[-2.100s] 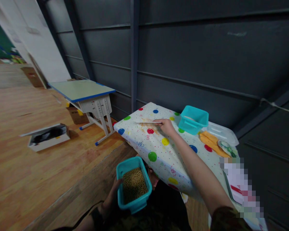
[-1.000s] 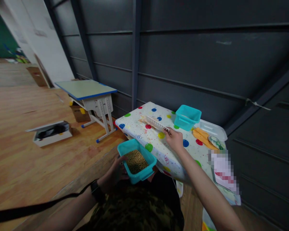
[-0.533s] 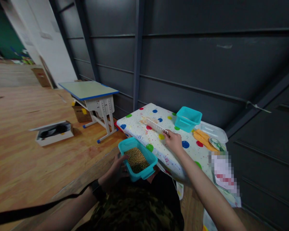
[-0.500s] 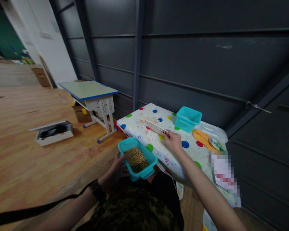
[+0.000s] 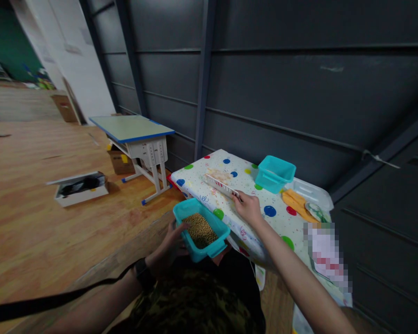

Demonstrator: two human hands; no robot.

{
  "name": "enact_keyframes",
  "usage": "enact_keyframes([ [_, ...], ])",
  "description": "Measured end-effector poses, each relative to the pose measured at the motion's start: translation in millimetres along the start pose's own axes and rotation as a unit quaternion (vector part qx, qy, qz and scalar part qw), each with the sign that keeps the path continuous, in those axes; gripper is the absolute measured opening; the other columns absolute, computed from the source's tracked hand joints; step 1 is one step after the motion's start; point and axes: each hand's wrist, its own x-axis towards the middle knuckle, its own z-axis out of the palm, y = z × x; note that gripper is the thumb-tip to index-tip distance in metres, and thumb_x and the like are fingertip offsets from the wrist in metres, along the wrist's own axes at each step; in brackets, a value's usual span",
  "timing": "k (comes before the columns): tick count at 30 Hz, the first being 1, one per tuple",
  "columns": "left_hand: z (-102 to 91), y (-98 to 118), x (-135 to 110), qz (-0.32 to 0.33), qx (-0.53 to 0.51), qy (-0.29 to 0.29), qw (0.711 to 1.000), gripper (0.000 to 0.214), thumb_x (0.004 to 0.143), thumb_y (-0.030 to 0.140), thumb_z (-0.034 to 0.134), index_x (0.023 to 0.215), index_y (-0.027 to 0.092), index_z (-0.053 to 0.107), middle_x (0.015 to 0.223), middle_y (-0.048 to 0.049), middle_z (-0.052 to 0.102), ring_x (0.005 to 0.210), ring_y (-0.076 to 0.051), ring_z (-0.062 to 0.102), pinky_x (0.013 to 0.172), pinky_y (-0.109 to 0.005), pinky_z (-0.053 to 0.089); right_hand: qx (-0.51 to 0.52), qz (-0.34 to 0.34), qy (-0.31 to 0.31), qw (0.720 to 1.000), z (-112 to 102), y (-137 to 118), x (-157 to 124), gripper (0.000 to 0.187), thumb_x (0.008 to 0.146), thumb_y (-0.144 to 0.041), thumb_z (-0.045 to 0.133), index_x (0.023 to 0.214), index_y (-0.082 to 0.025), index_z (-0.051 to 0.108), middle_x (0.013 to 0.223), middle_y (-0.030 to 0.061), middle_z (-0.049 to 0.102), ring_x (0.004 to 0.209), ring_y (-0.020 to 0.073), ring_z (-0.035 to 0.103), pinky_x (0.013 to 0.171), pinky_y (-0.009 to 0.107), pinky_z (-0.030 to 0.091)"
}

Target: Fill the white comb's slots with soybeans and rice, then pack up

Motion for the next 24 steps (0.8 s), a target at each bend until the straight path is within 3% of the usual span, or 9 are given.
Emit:
enact_keyframes([
  [5,2.9,-0.8,-1.4,-0.023,0.006,-0.003,1.0,0.083,0.091,0.051,0.077,0.16,0.039,0.034,0.136,-0.0143,0.073,0.084,-0.031,0.079,0.07,-0.047,0.067,0.008,-0.007,0.017,1.0,-4.1,-3.4,1.7,0.035,0.104,-0.038,0.056,0.083,-0.022,0.079,0.067,0.0078,0.079,0.057,0.0203,0.069,0.059,0.028,0.043],
  [9,3.8,-1.6,-5.1,-0.027,0.018,-0.017,0.999,0.082,0.09,0.056,0.077,0.158,0.037,0.035,0.123,-0.0108,0.073,0.077,-0.026,0.075,0.071,-0.045,0.066,0.007,0.024,0.034,0.999,-19.6,-2.9,5.5,0.048,0.106,-0.05,0.051,0.069,-0.025,0.068,0.059,0.007,0.071,0.054,0.0201,0.064,0.058,0.029,0.039],
  [15,8.0,3.8,-9.3,-0.022,0.036,0.003,0.999,0.087,0.087,0.055,0.079,0.159,0.033,0.033,0.117,-0.0105,0.07,0.075,-0.028,0.074,0.065,-0.044,0.064,-0.023,0.103,0.05,0.993,-44.9,10.3,1.7,0.052,0.104,-0.061,0.049,0.071,-0.025,0.068,0.062,0.0094,0.072,0.057,0.023,0.065,0.059,0.031,0.038],
  [19,7.8,5.3,-12.4,-0.005,0.027,-0.028,0.999,0.087,0.085,0.055,0.083,0.156,0.032,0.038,0.118,-0.0099,0.068,0.073,-0.025,0.072,0.066,-0.043,0.064,-0.028,0.124,0.045,0.991,-45.8,17.7,-3.5,0.053,0.102,-0.062,0.047,0.072,-0.024,0.07,0.063,0.0098,0.073,0.056,0.0232,0.063,0.06,0.032,0.037],
  [24,3.9,-1.2,-6.3,-0.019,0.036,-0.027,0.999,0.085,0.088,0.053,0.079,0.157,0.037,0.031,0.115,-0.0062,0.067,0.064,-0.02,0.067,0.06,-0.041,0.063,-0.002,0.142,0.02,0.99,-39.8,21.6,-5.3,0.053,0.098,-0.065,0.048,0.071,-0.025,0.069,0.061,0.0077,0.07,0.055,0.0213,0.056,0.06,0.032,0.036],
])
